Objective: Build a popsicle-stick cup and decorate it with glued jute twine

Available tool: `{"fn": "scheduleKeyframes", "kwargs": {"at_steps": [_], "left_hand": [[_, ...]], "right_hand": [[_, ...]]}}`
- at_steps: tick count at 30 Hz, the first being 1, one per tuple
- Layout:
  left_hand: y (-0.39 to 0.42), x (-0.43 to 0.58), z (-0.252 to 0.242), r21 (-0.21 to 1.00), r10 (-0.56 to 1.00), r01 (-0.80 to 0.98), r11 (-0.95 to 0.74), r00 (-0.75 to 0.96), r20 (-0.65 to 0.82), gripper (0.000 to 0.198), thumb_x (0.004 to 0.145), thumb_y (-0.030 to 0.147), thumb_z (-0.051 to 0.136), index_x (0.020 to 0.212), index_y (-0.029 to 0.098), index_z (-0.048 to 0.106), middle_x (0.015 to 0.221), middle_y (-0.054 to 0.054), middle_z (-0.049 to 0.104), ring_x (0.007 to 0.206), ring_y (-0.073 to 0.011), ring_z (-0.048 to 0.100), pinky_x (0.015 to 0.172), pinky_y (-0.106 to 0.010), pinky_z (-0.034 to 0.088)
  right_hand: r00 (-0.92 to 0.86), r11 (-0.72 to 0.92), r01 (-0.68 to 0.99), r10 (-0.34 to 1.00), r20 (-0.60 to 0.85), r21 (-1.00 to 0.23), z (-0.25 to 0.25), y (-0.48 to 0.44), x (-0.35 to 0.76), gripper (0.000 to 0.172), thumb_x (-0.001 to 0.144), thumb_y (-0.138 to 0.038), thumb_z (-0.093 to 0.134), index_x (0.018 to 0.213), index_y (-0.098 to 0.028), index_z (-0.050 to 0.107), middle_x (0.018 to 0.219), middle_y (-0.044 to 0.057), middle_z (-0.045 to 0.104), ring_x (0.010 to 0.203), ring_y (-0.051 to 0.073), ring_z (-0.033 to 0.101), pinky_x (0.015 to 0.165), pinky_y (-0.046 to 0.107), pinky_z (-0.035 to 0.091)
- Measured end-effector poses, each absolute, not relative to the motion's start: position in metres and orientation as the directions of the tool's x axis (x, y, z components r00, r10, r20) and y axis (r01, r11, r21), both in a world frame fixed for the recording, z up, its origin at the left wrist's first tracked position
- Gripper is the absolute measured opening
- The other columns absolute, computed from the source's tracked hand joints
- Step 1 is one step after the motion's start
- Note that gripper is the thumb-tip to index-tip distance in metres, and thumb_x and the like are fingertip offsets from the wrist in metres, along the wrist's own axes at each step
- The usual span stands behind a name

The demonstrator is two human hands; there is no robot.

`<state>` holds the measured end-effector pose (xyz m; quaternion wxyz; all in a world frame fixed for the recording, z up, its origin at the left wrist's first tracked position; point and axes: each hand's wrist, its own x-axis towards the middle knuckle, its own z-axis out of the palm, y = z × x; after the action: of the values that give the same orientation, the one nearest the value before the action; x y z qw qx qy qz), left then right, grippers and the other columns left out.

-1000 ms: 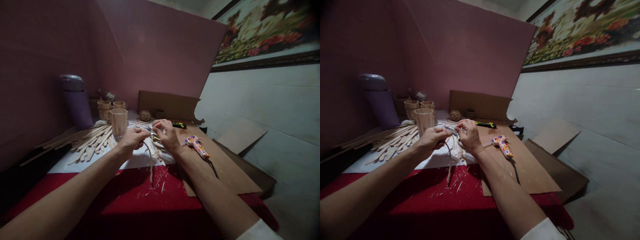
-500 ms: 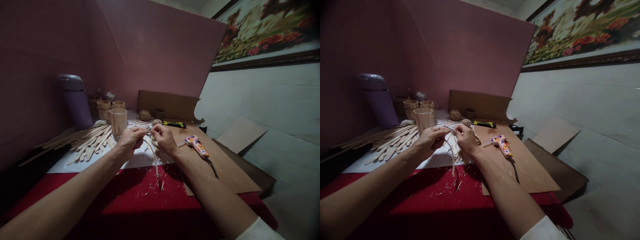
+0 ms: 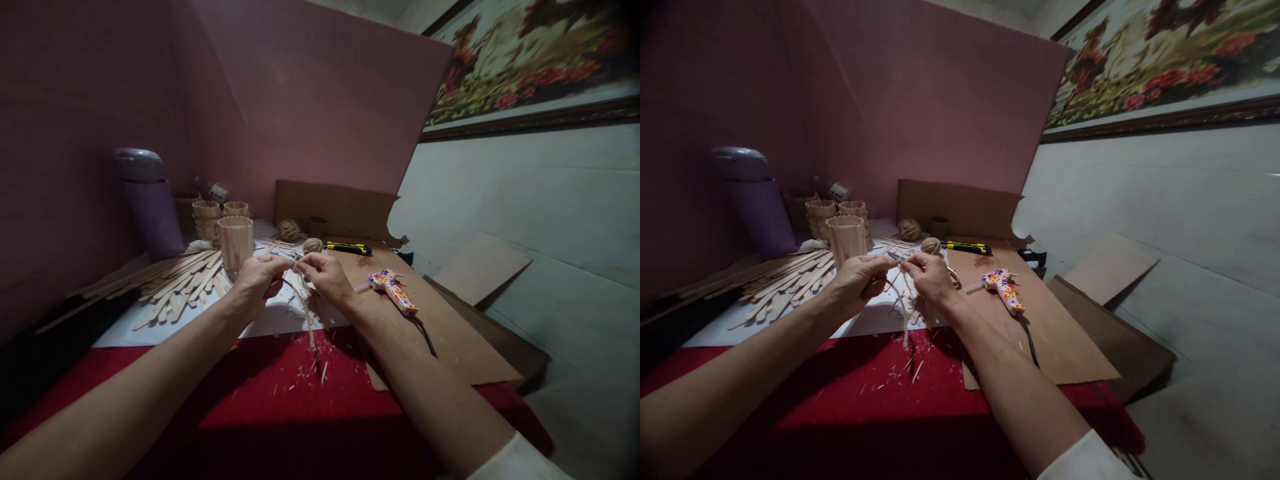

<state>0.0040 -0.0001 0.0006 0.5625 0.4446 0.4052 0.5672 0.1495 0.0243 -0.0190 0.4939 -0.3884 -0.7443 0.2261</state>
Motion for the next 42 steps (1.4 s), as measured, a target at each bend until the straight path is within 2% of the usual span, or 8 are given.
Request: {"fn": "scheduleKeyframes", "kwargs": {"at_steps": [5, 12, 19, 25, 29, 33, 38, 42], "left_hand": [[0.000, 0.003, 0.002, 0.965, 0.996, -0.252, -0.070, -0.062, 0.057, 0.020, 0.055, 0.018, 0.073, 0.051, 0.014, 0.054, 0.039, 0.009, 0.039, 0.031, -0.0022, 0.031, 0.034, -0.017, 0.018], [-0.001, 0.006, 0.000, 0.965, 0.989, -0.215, -0.150, -0.031, 0.147, 0.024, 0.054, 0.027, 0.079, 0.055, 0.013, 0.060, 0.038, 0.007, 0.044, 0.032, -0.0022, 0.031, 0.035, -0.018, 0.018], [-0.001, 0.006, -0.003, 0.963, 0.984, -0.217, -0.160, 0.047, 0.174, 0.024, 0.057, 0.030, 0.078, 0.060, 0.013, 0.062, 0.042, 0.005, 0.049, 0.034, -0.0033, 0.034, 0.036, -0.018, 0.016], [0.001, 0.001, 0.000, 0.974, 0.985, -0.148, -0.170, -0.046, 0.165, 0.013, 0.067, 0.025, 0.065, 0.064, 0.012, 0.063, 0.055, 0.000, 0.062, 0.033, -0.0028, 0.029, 0.036, -0.020, 0.018], [0.003, -0.002, 0.003, 0.947, 0.935, -0.014, -0.321, -0.165, 0.314, 0.020, 0.071, 0.031, 0.065, 0.065, 0.012, 0.067, 0.064, -0.004, 0.066, 0.048, -0.0073, 0.045, 0.045, -0.020, 0.032], [0.002, -0.001, 0.003, 0.969, 0.965, -0.078, -0.235, 0.098, 0.242, 0.023, 0.072, 0.036, 0.069, 0.068, 0.014, 0.065, 0.061, -0.004, 0.064, 0.057, -0.0123, 0.056, 0.056, -0.023, 0.042], [0.006, -0.009, 0.004, 0.987, 0.993, 0.124, -0.105, -0.033, 0.110, 0.022, 0.078, 0.031, 0.061, 0.061, 0.018, 0.058, 0.037, 0.005, 0.042, 0.032, -0.0100, 0.033, 0.038, -0.023, 0.027], [0.009, -0.019, 0.007, 0.948, 0.969, 0.274, -0.161, -0.139, 0.205, 0.023, 0.064, 0.011, 0.070, 0.046, 0.019, 0.057, 0.040, 0.002, 0.046, 0.040, -0.0105, 0.038, 0.041, -0.022, 0.020]], "right_hand": [[-0.101, 0.698, 0.457, 0.656, 0.748, -0.551, -0.012, 0.018, 0.150, 0.019, 0.085, -0.022, 0.055, 0.075, -0.017, 0.070, 0.087, 0.009, 0.069, 0.086, 0.020, 0.061, 0.082, 0.035, 0.044], [-0.210, 0.321, 0.070, 0.930, 0.301, -0.945, -0.011, 0.010, 0.141, 0.024, 0.082, -0.040, 0.059, 0.077, -0.017, 0.063, 0.051, -0.005, 0.055, 0.037, 0.007, 0.042, 0.038, 0.021, 0.028], [-0.189, 0.275, -0.126, 0.937, 0.295, -0.953, -0.010, 0.011, 0.140, 0.026, 0.072, -0.041, 0.068, 0.076, -0.019, 0.055, 0.052, -0.007, 0.057, 0.035, 0.004, 0.040, 0.033, 0.016, 0.026], [-0.158, 0.269, -0.096, 0.947, 0.281, -0.958, -0.009, 0.015, 0.144, 0.020, 0.075, -0.033, 0.065, 0.068, -0.018, 0.053, 0.048, -0.008, 0.052, 0.032, 0.003, 0.032, 0.033, 0.017, 0.020], [-0.121, 0.243, -0.099, 0.960, 0.254, -0.965, -0.008, 0.017, 0.145, 0.019, 0.074, -0.030, 0.064, 0.066, -0.018, 0.053, 0.048, -0.007, 0.052, 0.032, 0.003, 0.033, 0.032, 0.017, 0.018], [-0.120, 0.236, -0.068, 0.963, 0.242, -0.969, -0.007, 0.019, 0.149, 0.021, 0.072, -0.033, 0.066, 0.066, -0.018, 0.053, 0.048, -0.007, 0.052, 0.033, 0.003, 0.033, 0.032, 0.017, 0.019], [-0.106, 0.201, 0.000, 0.974, 0.200, -0.980, -0.006, 0.024, 0.155, 0.017, 0.071, -0.031, 0.064, 0.067, -0.017, 0.054, 0.049, -0.007, 0.052, 0.032, 0.003, 0.033, 0.031, 0.016, 0.020], [-0.098, 0.211, 0.092, 0.974, 0.202, -0.973, -0.010, 0.026, 0.156, 0.018, 0.073, -0.025, 0.060, 0.058, -0.018, 0.053, 0.045, -0.006, 0.050, 0.031, 0.003, 0.032, 0.031, 0.017, 0.019]]}}
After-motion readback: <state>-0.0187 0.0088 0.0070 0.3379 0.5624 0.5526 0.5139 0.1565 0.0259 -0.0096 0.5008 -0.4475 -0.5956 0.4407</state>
